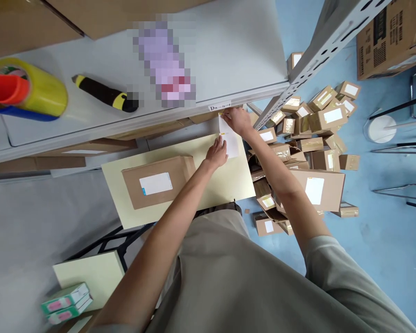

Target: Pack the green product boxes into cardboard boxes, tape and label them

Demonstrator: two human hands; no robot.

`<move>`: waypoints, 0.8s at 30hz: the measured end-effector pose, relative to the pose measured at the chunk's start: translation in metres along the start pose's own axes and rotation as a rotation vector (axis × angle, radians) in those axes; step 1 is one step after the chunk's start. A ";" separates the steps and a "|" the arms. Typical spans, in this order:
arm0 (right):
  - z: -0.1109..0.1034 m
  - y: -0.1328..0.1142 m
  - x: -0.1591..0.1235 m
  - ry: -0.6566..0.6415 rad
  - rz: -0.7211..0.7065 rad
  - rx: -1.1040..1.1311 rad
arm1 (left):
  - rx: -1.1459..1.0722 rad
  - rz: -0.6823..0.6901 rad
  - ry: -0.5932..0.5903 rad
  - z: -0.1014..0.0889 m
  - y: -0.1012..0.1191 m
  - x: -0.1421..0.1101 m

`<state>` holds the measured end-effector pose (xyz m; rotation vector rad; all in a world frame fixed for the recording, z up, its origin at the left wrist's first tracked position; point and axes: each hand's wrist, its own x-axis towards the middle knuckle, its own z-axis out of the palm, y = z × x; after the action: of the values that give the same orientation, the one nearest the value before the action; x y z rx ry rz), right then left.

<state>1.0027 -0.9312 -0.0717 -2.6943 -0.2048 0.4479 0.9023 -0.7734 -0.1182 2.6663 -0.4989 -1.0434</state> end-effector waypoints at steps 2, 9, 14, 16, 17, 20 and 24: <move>0.000 -0.002 0.002 -0.017 -0.010 -0.005 | 0.016 0.003 0.000 0.001 0.000 0.001; 0.013 -0.005 0.015 -0.033 -0.069 0.021 | 0.007 -0.004 0.002 0.007 -0.004 0.010; 0.018 -0.009 0.015 -0.044 -0.067 0.024 | 0.026 -0.039 -0.016 0.004 -0.005 0.009; 0.016 -0.012 0.012 -0.051 -0.052 0.022 | 0.037 -0.048 -0.029 0.001 -0.004 0.008; 0.015 -0.013 0.011 -0.050 -0.043 0.021 | 0.036 -0.047 -0.032 0.000 -0.004 0.007; 0.013 -0.016 0.009 -0.033 -0.005 0.012 | 0.038 -0.046 -0.024 0.000 -0.005 0.010; 0.014 -0.013 0.009 0.022 0.071 0.002 | 0.050 -0.023 0.003 0.005 -0.005 0.018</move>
<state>1.0054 -0.9126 -0.0812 -2.7102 -0.1020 0.4385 0.9123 -0.7763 -0.1347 2.7230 -0.5010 -1.0473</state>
